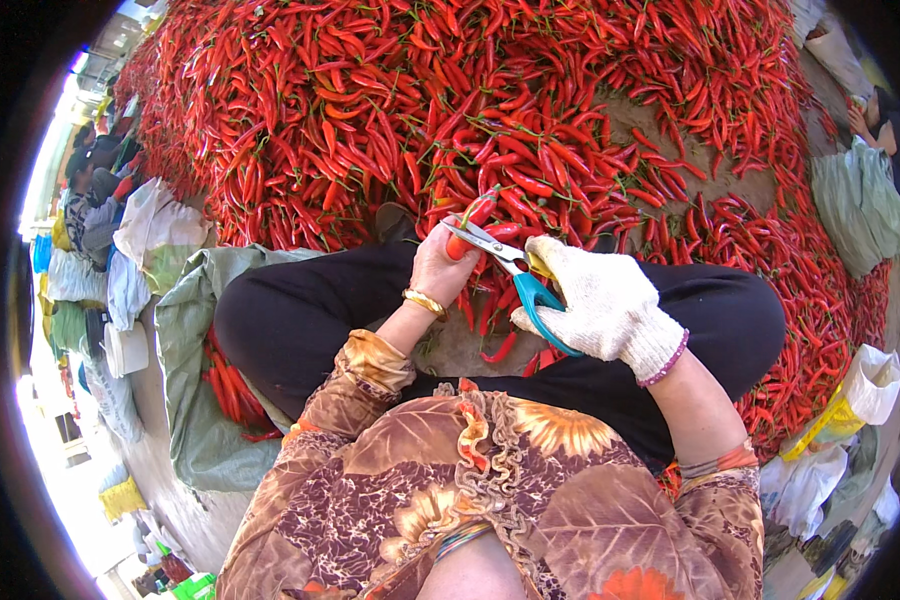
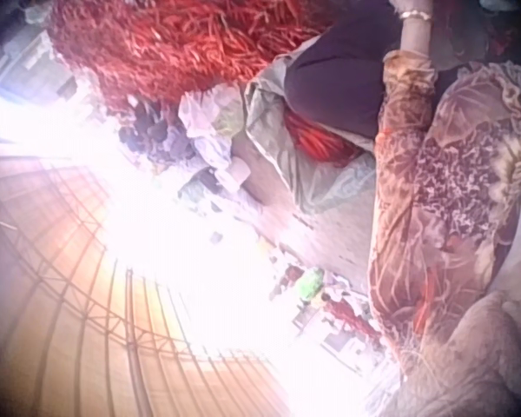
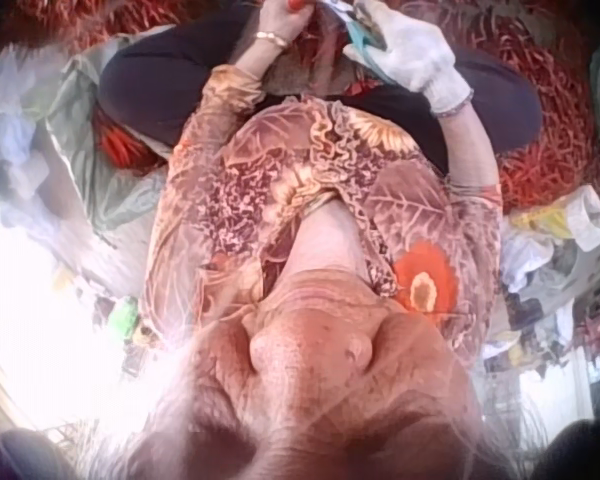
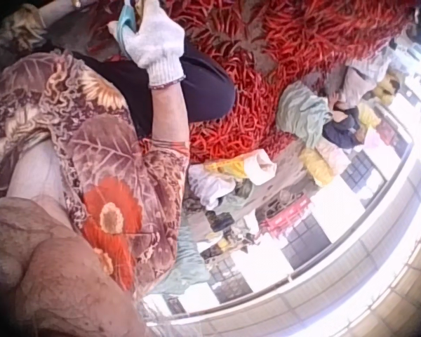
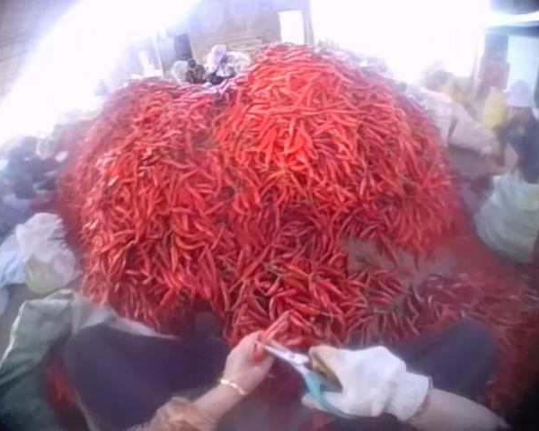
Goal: The person sits on the ground and uses shears to trim the stems off red chili peppers. They gather peppers from a large pile, cut the stems, and place the trimmed peppers into a sack beside them.
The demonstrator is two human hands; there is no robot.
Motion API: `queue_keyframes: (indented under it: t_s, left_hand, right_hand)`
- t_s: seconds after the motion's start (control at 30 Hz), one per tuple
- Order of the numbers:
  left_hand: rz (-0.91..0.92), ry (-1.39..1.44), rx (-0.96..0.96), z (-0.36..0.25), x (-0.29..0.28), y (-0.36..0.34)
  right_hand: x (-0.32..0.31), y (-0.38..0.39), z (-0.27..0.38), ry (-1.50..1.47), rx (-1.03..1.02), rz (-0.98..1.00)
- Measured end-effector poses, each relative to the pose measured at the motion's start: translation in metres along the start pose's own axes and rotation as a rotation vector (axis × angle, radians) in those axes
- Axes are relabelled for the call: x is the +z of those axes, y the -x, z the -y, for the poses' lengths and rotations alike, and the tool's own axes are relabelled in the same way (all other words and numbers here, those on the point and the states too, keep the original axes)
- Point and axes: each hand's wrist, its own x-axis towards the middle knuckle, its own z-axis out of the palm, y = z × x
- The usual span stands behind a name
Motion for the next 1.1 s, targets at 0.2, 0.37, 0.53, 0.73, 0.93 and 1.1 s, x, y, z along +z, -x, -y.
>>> queue_keyframes:
  t_s: [0.2,0.37,0.53,0.73,0.93,1.1]
  left_hand:
    - [-0.113,-0.017,0.029,-0.014,-0.004,0.011]
    - [-0.096,-0.127,-0.017,-0.042,-0.043,0.013]
    - [-0.617,0.191,0.296,-0.053,-0.119,0.047]
    - [-0.935,0.036,-0.020,0.004,-0.265,0.141]
    - [-0.476,-1.050,-0.846,0.057,-0.339,0.210]
    - [-0.690,-0.667,0.016,0.014,-0.281,0.146]
  right_hand:
    - [0.009,0.002,0.005,0.002,-0.043,-0.038]
    - [0.012,0.005,0.009,-0.647,0.305,0.033]
    - [0.005,0.006,0.007,-0.623,0.215,-0.090]
    - [-0.013,0.015,0.003,-0.532,0.208,-0.137]
    - [-0.019,0.018,-0.007,-0.548,0.210,-0.267]
    - [-0.029,0.020,-0.011,-0.650,0.265,-0.372]
